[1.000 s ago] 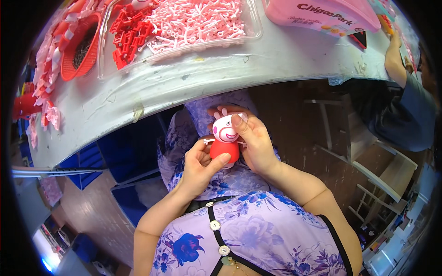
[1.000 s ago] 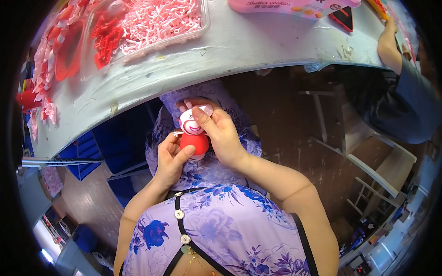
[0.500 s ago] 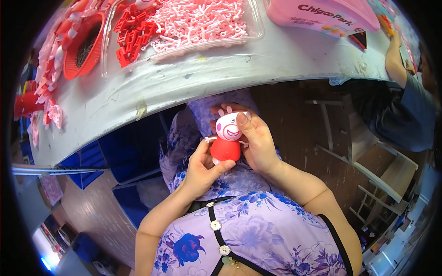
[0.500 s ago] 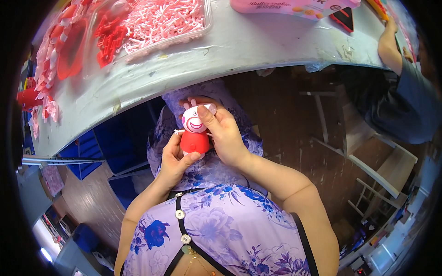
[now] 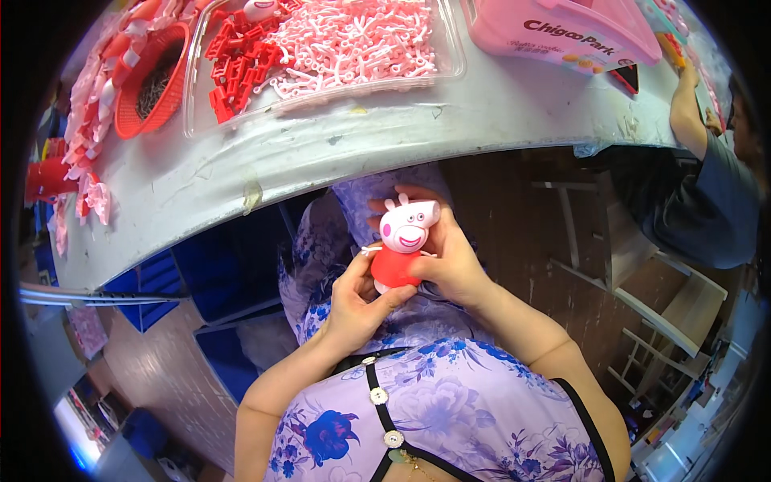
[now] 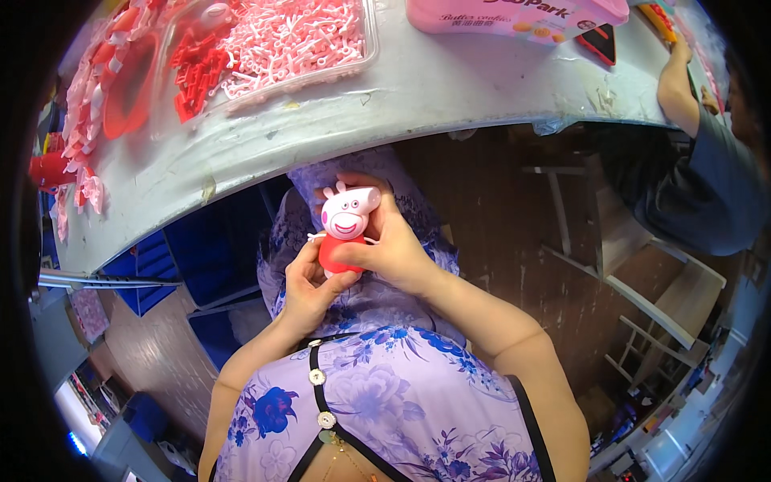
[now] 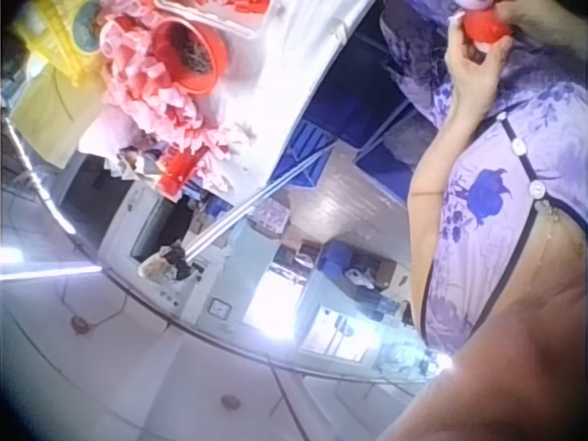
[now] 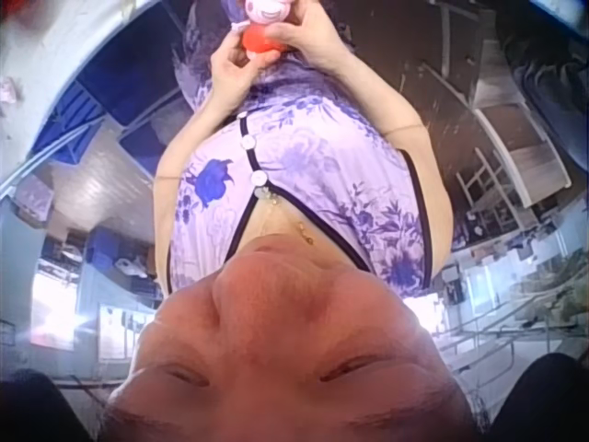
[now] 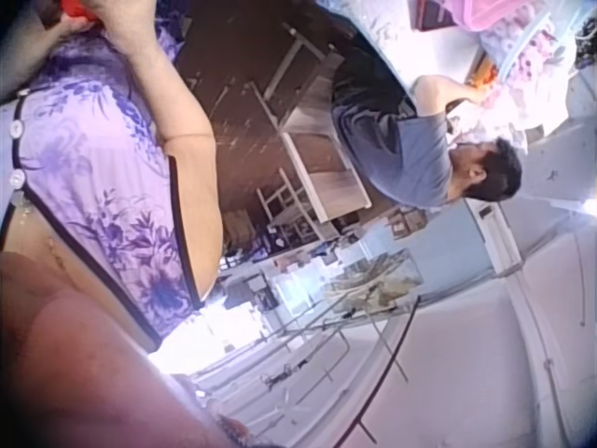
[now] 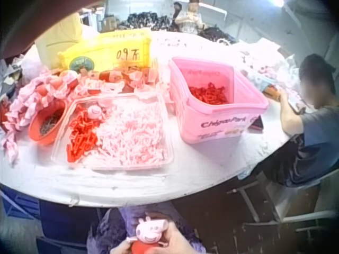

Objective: The person assembles small pink and white plastic toys by hand. They pick up a pink base, insert a white head piece, and then attach a red body piece to complete the figure. The process is repeated multiple times with components taken from containers on the table.

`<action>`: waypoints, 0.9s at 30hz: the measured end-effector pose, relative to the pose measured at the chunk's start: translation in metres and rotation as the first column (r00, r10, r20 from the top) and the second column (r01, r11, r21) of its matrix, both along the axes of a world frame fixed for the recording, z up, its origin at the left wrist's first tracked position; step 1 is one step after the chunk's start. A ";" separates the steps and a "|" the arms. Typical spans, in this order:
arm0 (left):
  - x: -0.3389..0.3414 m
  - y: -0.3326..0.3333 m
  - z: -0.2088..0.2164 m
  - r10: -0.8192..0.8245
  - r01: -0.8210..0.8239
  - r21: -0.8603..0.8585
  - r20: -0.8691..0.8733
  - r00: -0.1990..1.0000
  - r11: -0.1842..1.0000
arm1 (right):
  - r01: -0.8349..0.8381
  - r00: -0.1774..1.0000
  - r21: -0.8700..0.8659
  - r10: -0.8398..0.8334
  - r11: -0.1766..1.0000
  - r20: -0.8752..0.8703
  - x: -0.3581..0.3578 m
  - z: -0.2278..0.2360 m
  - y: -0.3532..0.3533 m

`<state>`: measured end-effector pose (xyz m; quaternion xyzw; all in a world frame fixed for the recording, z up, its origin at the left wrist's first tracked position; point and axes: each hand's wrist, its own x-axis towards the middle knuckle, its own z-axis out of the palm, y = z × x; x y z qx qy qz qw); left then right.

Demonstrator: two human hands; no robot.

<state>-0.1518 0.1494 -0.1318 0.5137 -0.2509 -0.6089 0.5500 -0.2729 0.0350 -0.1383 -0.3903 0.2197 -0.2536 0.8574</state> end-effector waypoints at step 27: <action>0.006 -0.003 -0.005 -0.020 0.022 0.025 -0.109 0.994 0.999 | 0.127 0.983 -0.086 -0.137 0.988 -0.122 0.009 0.000 0.008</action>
